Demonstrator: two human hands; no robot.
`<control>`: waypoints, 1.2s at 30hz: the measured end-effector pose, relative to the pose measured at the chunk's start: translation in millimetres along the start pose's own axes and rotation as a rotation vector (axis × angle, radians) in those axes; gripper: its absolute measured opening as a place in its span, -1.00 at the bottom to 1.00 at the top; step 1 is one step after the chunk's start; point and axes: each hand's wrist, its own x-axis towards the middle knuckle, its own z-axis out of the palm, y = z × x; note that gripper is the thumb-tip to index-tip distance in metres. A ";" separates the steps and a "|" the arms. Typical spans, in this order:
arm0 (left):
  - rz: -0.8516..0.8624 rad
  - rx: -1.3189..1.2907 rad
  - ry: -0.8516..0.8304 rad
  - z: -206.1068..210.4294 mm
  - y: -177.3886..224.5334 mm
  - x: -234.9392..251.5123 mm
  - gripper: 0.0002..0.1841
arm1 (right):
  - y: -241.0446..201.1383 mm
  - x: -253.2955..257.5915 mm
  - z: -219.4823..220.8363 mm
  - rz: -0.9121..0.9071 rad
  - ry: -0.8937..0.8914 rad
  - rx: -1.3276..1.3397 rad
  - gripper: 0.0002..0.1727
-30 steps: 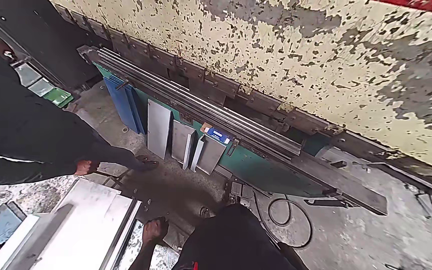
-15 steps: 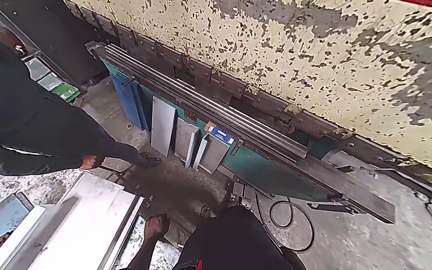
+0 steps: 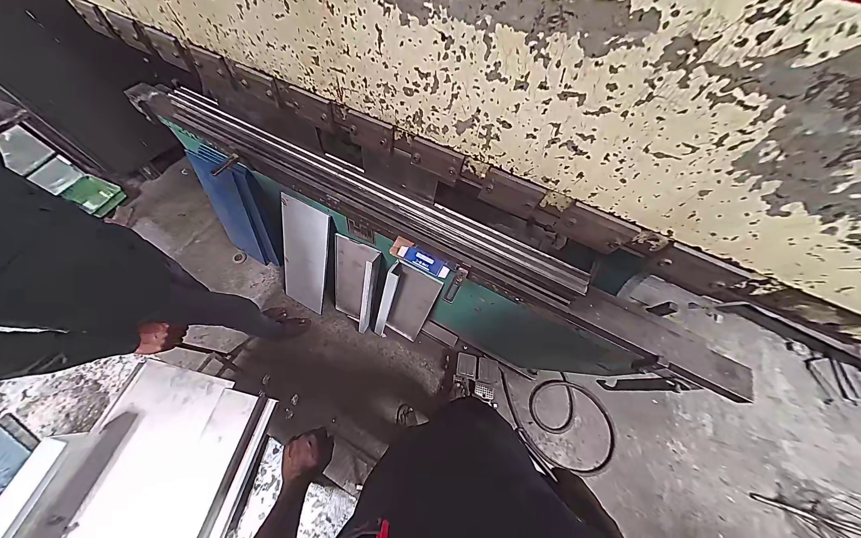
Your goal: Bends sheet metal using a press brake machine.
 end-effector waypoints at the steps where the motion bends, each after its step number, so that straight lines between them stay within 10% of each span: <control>1: 0.003 -0.001 0.004 0.6 0.2 0.4 -0.45 | 0.6 0.6 -0.3 -0.001 0.001 0.004 -0.35; 36: 0.041 -0.029 -0.005 -5.2 -1.8 -2.9 -0.42 | -11.0 -9.9 0.8 0.003 -0.009 -0.027 -0.30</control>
